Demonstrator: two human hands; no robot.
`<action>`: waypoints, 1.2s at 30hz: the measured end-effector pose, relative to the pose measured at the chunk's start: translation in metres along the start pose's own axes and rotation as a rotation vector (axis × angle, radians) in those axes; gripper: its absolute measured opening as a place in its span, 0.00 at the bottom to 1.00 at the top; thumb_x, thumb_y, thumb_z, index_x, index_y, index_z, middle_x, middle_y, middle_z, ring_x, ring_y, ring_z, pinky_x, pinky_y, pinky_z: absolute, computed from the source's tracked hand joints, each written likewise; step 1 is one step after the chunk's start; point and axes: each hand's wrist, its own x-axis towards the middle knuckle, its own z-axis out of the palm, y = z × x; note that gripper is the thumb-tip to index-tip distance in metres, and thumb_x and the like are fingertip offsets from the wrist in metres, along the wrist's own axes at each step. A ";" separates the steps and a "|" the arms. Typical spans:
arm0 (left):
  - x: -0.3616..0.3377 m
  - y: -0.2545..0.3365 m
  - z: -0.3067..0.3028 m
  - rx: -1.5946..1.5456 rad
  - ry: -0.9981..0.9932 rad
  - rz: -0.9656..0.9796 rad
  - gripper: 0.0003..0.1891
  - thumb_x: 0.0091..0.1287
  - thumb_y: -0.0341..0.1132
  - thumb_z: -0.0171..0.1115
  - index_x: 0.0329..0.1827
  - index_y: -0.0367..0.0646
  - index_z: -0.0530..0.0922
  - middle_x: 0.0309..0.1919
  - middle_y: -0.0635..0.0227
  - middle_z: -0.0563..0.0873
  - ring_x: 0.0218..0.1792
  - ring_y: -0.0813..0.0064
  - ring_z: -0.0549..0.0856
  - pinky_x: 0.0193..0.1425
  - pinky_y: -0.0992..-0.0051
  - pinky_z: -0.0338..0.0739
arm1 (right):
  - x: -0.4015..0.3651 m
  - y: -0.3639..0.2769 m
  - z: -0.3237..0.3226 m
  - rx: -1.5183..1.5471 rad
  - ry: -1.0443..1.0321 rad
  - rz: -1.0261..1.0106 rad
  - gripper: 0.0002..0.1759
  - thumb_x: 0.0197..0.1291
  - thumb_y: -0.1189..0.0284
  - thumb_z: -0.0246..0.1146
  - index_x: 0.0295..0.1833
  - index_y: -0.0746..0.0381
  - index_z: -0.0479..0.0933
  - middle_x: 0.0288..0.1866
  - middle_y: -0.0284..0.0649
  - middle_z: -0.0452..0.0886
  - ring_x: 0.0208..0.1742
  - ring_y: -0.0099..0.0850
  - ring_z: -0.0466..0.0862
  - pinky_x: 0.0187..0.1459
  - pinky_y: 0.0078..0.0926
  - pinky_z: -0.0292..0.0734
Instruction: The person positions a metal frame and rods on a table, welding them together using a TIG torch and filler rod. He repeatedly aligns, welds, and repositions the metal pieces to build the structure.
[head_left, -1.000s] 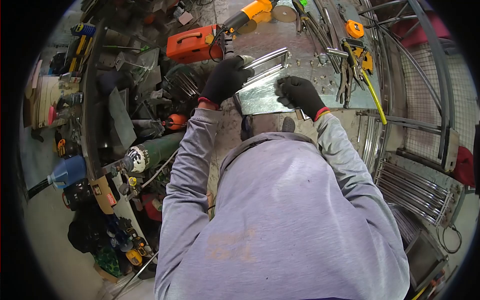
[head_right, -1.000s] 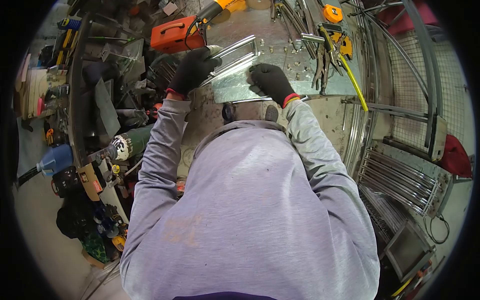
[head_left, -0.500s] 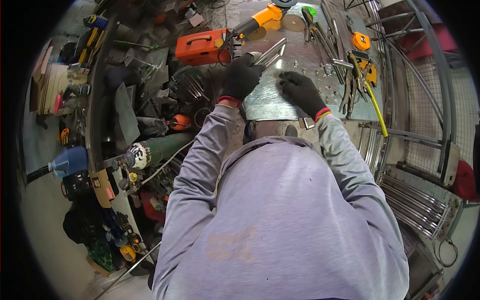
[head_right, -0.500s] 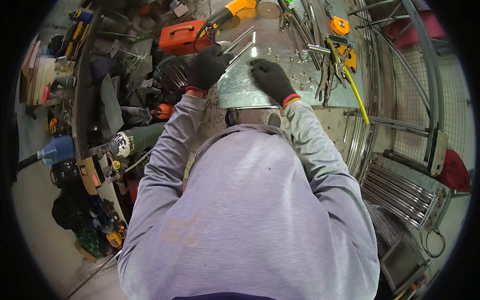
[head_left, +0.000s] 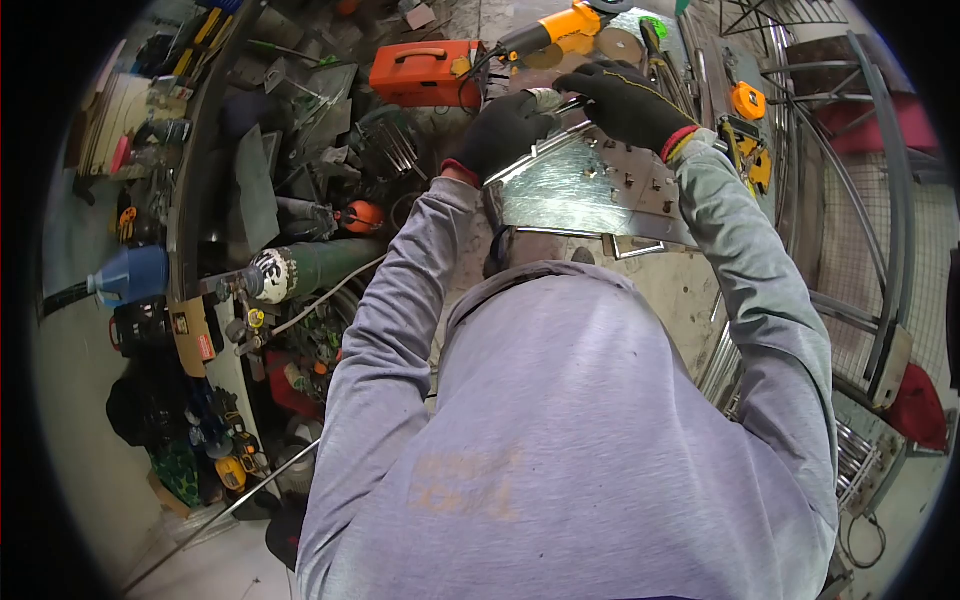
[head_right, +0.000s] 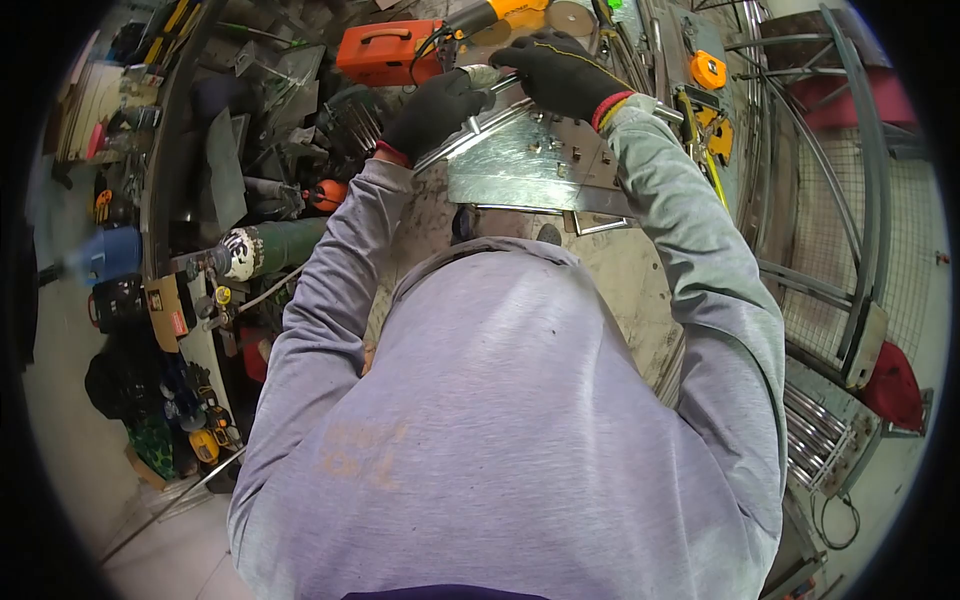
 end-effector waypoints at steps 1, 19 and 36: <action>-0.003 -0.008 -0.004 -0.034 -0.038 0.009 0.20 0.71 0.46 0.73 0.57 0.40 0.87 0.43 0.52 0.91 0.42 0.52 0.91 0.50 0.61 0.85 | 0.006 0.000 0.004 0.057 -0.166 0.034 0.27 0.62 0.85 0.66 0.66 0.55 0.82 0.54 0.44 0.86 0.53 0.45 0.88 0.56 0.42 0.83; -0.108 -0.043 0.042 0.195 0.255 -0.347 0.23 0.70 0.44 0.73 0.64 0.45 0.88 0.54 0.49 0.92 0.54 0.49 0.92 0.58 0.59 0.85 | 0.015 -0.028 0.026 0.068 -0.520 -0.011 0.21 0.63 0.73 0.72 0.62 0.54 0.84 0.54 0.43 0.87 0.53 0.47 0.89 0.56 0.44 0.84; -0.111 -0.047 0.032 0.158 0.155 -0.385 0.23 0.69 0.52 0.72 0.63 0.52 0.88 0.46 0.54 0.93 0.49 0.50 0.92 0.54 0.55 0.85 | 0.048 -0.035 0.024 -0.046 -0.802 0.033 0.16 0.62 0.72 0.72 0.57 0.53 0.89 0.46 0.44 0.91 0.47 0.48 0.91 0.51 0.44 0.86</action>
